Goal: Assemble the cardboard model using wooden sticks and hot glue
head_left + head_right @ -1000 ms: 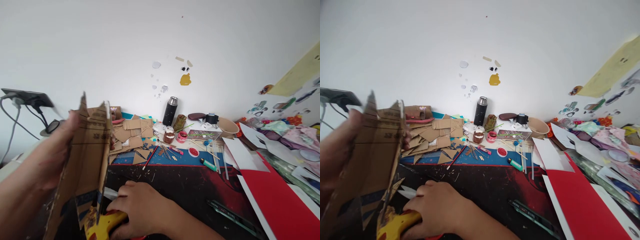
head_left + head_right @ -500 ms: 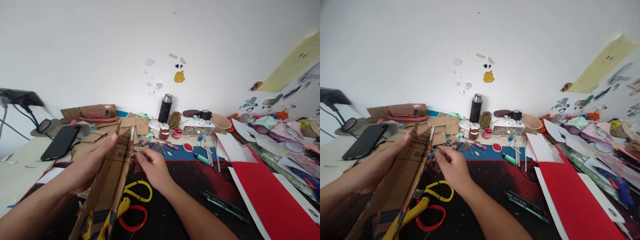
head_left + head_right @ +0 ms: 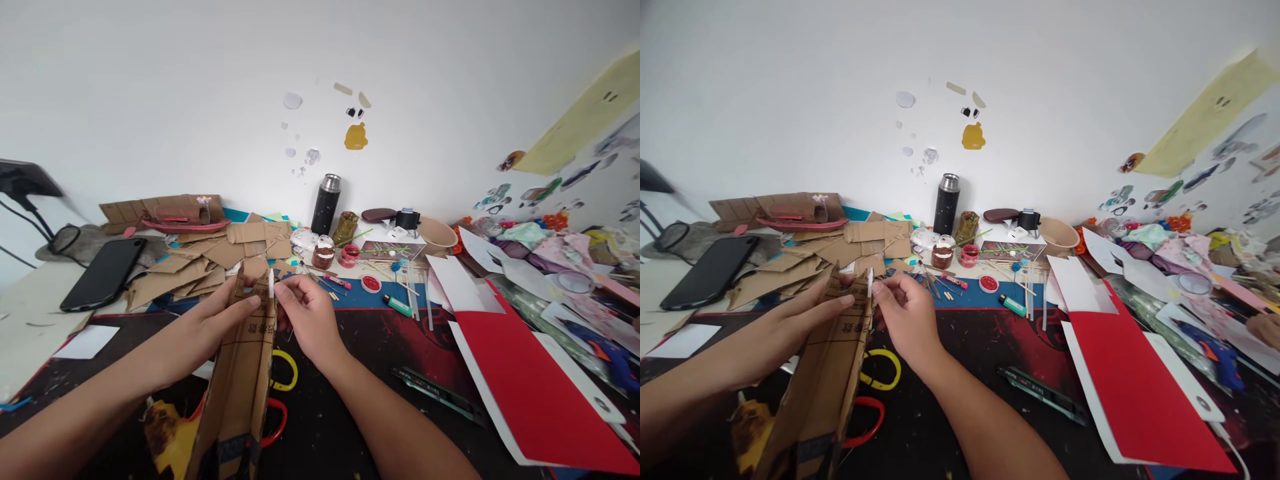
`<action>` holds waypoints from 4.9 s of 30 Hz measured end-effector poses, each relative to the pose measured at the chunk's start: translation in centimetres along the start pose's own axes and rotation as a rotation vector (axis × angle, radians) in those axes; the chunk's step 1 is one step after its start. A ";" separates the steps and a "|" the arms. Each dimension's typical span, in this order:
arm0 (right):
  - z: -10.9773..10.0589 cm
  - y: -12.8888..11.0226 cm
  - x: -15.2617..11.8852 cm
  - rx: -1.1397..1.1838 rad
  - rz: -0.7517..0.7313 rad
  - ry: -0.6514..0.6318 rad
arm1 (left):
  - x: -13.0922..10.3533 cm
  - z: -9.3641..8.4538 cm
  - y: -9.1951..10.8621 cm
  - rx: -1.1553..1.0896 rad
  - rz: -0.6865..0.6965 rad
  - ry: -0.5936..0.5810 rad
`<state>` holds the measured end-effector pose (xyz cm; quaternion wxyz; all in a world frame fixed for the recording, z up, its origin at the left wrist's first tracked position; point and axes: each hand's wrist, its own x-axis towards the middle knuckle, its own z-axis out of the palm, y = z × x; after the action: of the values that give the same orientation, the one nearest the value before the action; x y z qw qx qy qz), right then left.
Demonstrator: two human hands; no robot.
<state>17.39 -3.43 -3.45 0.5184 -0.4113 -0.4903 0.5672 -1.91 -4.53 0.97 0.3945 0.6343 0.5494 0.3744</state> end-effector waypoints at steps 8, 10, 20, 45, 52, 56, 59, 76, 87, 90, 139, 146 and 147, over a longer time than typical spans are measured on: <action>0.4 0.2 -0.4 -0.051 0.009 -0.030 | 0.4 0.6 1.0 0.117 0.084 -0.055; 0.4 0.3 -0.5 -0.053 0.009 -0.030 | 0.5 0.6 0.8 0.165 0.095 -0.015; 0.5 0.2 -0.6 -0.045 0.010 -0.038 | 0.5 0.3 0.2 0.278 0.130 -0.017; 0.8 -0.1 -1.2 -0.031 -0.044 -0.034 | 0.4 0.6 0.6 0.263 0.162 -0.010; 0.7 -0.2 -1.2 -0.036 -0.048 -0.049 | 0.2 0.5 0.8 0.319 0.180 -0.007; 0.7 -0.2 -1.3 -0.020 -0.039 -0.061 | 0.1 0.5 0.8 0.337 0.199 -0.017; 0.7 -0.2 -1.3 -0.010 -0.030 -0.065 | 0.0 0.5 0.8 0.358 0.212 -0.015; 0.8 -0.4 -1.3 0.038 0.013 -0.078 | -0.1 0.7 1.0 0.401 0.273 0.010; 0.8 -0.4 -1.2 0.052 0.029 -0.073 | -0.2 0.7 1.0 0.391 0.277 0.002; 0.8 -0.3 -1.3 0.046 0.031 -0.075 | -0.2 0.7 1.2 0.416 0.273 0.003; 0.7 0.8 -1.2 0.065 0.070 -0.029 | 0.4 0.9 0.8 0.570 0.286 -0.024; 0.7 0.8 -1.2 0.049 0.065 -0.032 | 0.4 1.0 0.6 0.548 0.291 -0.032; 0.7 0.8 -1.2 0.053 0.064 -0.031 | 0.4 1.0 0.6 0.549 0.285 -0.033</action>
<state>16.75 -4.69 -4.14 0.5030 -0.4042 -0.4696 0.6026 -0.69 -4.23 1.09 0.1609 0.7936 0.5293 0.2532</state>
